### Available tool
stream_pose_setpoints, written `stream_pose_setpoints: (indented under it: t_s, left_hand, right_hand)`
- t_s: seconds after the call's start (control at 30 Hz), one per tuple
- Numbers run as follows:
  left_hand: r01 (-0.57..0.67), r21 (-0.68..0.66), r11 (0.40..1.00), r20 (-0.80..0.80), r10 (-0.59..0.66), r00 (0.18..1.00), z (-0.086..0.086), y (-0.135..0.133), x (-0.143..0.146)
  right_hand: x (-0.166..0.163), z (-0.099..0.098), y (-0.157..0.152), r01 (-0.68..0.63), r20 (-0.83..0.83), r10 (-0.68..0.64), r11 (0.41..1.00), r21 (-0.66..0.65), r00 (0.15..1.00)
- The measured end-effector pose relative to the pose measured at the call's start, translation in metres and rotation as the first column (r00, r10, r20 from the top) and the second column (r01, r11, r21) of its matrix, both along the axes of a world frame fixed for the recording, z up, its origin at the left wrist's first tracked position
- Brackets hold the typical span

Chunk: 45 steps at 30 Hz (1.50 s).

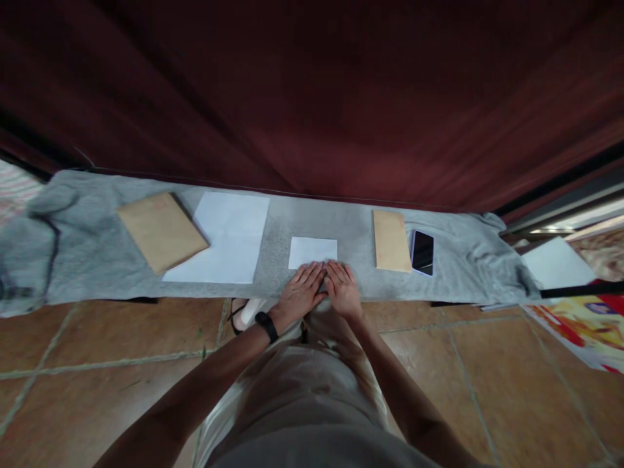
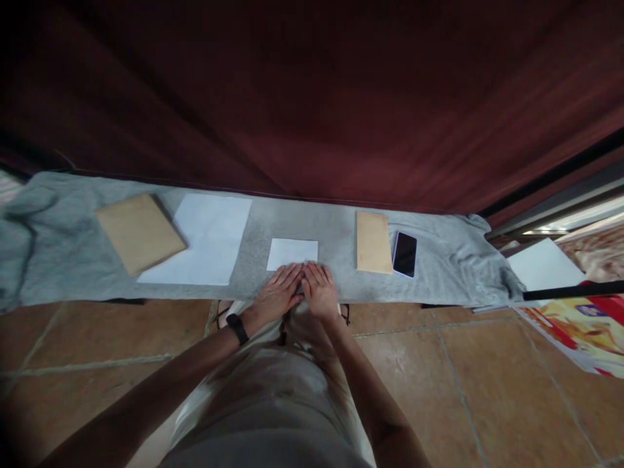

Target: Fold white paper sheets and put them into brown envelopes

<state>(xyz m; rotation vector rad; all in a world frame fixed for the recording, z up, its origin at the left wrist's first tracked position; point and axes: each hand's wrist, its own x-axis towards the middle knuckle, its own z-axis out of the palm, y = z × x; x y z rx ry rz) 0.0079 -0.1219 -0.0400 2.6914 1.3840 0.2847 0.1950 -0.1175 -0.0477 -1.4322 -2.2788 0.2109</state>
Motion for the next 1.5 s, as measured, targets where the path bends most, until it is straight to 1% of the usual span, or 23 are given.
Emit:
stream_pose_setpoints:
  t_s: [0.1,0.37,0.57,0.7,0.9,1.0,1.07,1.13,1.17,1.23,1.3,1.37,1.47,1.5]
  left_hand:
    - [0.004,0.006,1.0,0.0,-0.004,1.0,0.0,0.0,0.001]
    - [-0.006,0.004,1.0,0.0,0.006,1.0,0.002,-0.002,0.0]
    - [-0.043,0.013,0.999,0.011,0.043,0.999,0.0,-0.007,-0.009]
    - [-0.1,0.01,0.995,0.012,0.1,0.995,0.002,-0.011,-0.019]
    - [-0.221,0.018,0.975,0.05,0.22,0.974,0.002,-0.015,-0.038]
    - [-0.308,0.012,0.951,0.09,0.306,0.948,0.0,-0.013,-0.045]
    - [-0.35,-0.029,0.936,0.149,0.351,0.924,-0.001,-0.009,-0.048]
    - [-0.382,-0.107,0.918,0.251,0.397,0.883,0.0,0.0,-0.05]
    - [-0.396,-0.155,0.905,0.311,0.425,0.85,0.001,0.006,-0.05]
    - [-0.422,-0.256,0.87,0.422,0.493,0.761,0.003,0.018,-0.049]
    - [-0.438,-0.357,0.825,0.488,0.564,0.666,0.005,0.031,-0.047]
    - [-0.463,-0.465,0.754,0.501,0.656,0.565,0.006,0.043,-0.044]
    - [-0.495,-0.62,0.608,0.469,0.794,0.388,0.005,0.057,-0.041]
    - [-0.489,-0.66,0.57,0.458,0.821,0.34,0.004,0.061,-0.04]
  right_hand:
    - [-0.007,0.003,0.002,-0.032,0.04,0.033,0.999,-0.025,0.999]
    - [-0.004,-0.003,-0.004,0.022,0.076,-0.022,1.0,0.005,0.997]
    - [-0.001,-0.004,-0.008,0.05,0.085,-0.052,0.998,0.03,0.995]
    - [0.002,-0.006,-0.009,0.077,0.077,-0.079,0.997,0.033,0.994]
    - [0.006,-0.005,-0.014,0.127,0.06,-0.129,0.991,0.04,0.99]
    - [0.007,-0.005,-0.015,0.135,0.058,-0.138,0.99,0.041,0.989]
    - [0.007,-0.005,-0.015,0.143,0.062,-0.145,0.989,0.035,0.988]
    - [0.006,-0.005,-0.015,0.153,0.071,-0.155,0.988,0.025,0.985]
    - [0.005,-0.005,-0.015,0.157,0.076,-0.158,0.987,0.019,0.985]
    - [0.004,-0.005,-0.015,0.168,0.08,-0.168,0.986,0.011,0.983]
    - [0.003,-0.005,-0.014,0.176,0.079,-0.176,0.984,0.006,0.981]
    - [0.003,-0.006,-0.013,0.182,0.075,-0.182,0.983,0.003,0.98]
    - [0.001,-0.007,-0.012,0.186,0.065,-0.186,0.982,0.003,0.98]
    - [0.0,-0.008,-0.012,0.19,0.063,-0.19,0.982,0.004,0.98]
